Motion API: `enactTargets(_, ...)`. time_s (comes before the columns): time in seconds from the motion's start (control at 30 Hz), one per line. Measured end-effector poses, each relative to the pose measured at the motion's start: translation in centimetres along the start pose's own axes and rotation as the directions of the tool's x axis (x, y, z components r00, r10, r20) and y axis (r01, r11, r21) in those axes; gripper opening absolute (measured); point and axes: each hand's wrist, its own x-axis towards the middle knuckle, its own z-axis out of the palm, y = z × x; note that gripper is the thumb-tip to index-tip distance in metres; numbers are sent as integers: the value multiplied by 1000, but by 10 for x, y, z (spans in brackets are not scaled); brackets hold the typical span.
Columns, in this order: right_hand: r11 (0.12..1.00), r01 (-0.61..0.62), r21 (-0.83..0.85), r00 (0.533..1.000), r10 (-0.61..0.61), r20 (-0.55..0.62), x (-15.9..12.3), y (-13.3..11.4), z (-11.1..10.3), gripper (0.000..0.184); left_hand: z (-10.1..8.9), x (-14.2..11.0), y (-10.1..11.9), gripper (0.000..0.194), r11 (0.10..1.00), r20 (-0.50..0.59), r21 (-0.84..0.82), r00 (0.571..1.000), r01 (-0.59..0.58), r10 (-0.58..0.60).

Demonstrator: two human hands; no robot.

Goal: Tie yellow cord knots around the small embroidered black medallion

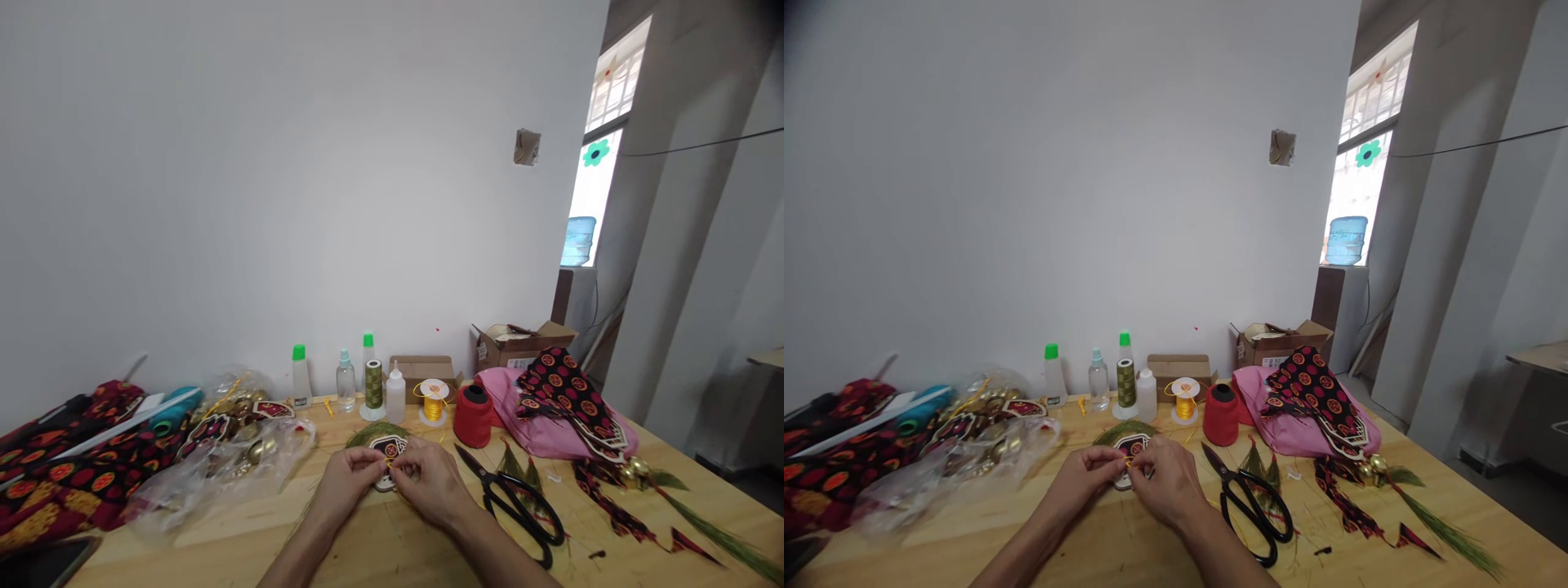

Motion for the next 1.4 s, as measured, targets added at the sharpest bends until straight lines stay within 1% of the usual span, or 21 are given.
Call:
enactTargets(0.1, 999, 6, -34, 1000, -6, 4, 0, -2, -2, 27, -1, 1, 0, 20, 1000, -13, 2, 1000, -3, 3)
enactTargets(0.2, 998, 5, -55, 1000, -4, 10, 0, -3, -3, 28, -1, 2, -1, 20, 1000, -19, -5, 1000, -11, 11)
enactTargets(0.33, 999, 16, -43, 999, -14, 41, 0, -3, -3, 29, -2, 2, -1, 20, 999, -49, -42, 998, -27, 25)
enactTargets(0.47, 1000, 11, -25, 999, -9, 52, 0, -4, -3, 31, -1, 2, -1, 21, 998, -73, -43, 997, -37, 34)
enactTargets(0.73, 997, 20, -75, 998, -15, 66, -1, -7, -6, 31, 0, 2, -3, 24, 996, -108, -51, 992, -74, 68)
enactTargets(0.87, 993, 6, -115, 997, 3, 77, -1, -9, -7, 32, -1, 3, -5, 27, 996, -117, -54, 991, -78, 71)
enactTargets(0.97, 993, -1, -118, 997, 10, 77, -1, -8, -6, 32, 1, 2, -4, 29, 996, -144, -62, 988, -66, 56)
enactTargets(1.07, 997, -6, -83, 997, 12, 72, -1, -7, -5, 33, 4, 0, -1, 30, 996, -147, -70, 988, -48, 38)
enactTargets(1.17, 1000, -29, -12, 998, 29, 60, -1, -6, -4, 31, 5, -1, 0, 30, 997, -99, -69, 995, -31, 24)
enactTargets(1.33, 984, -64, 167, 998, 60, 26, 1, -2, 2, 26, 5, -2, 0, 29, 999, 4, -31, 1000, -17, 17)
enactTargets(1.4, 959, -107, 263, 994, 111, -3, 2, 1, 7, 23, 5, -3, 0, 28, 1000, 20, -9, 1000, -16, 16)
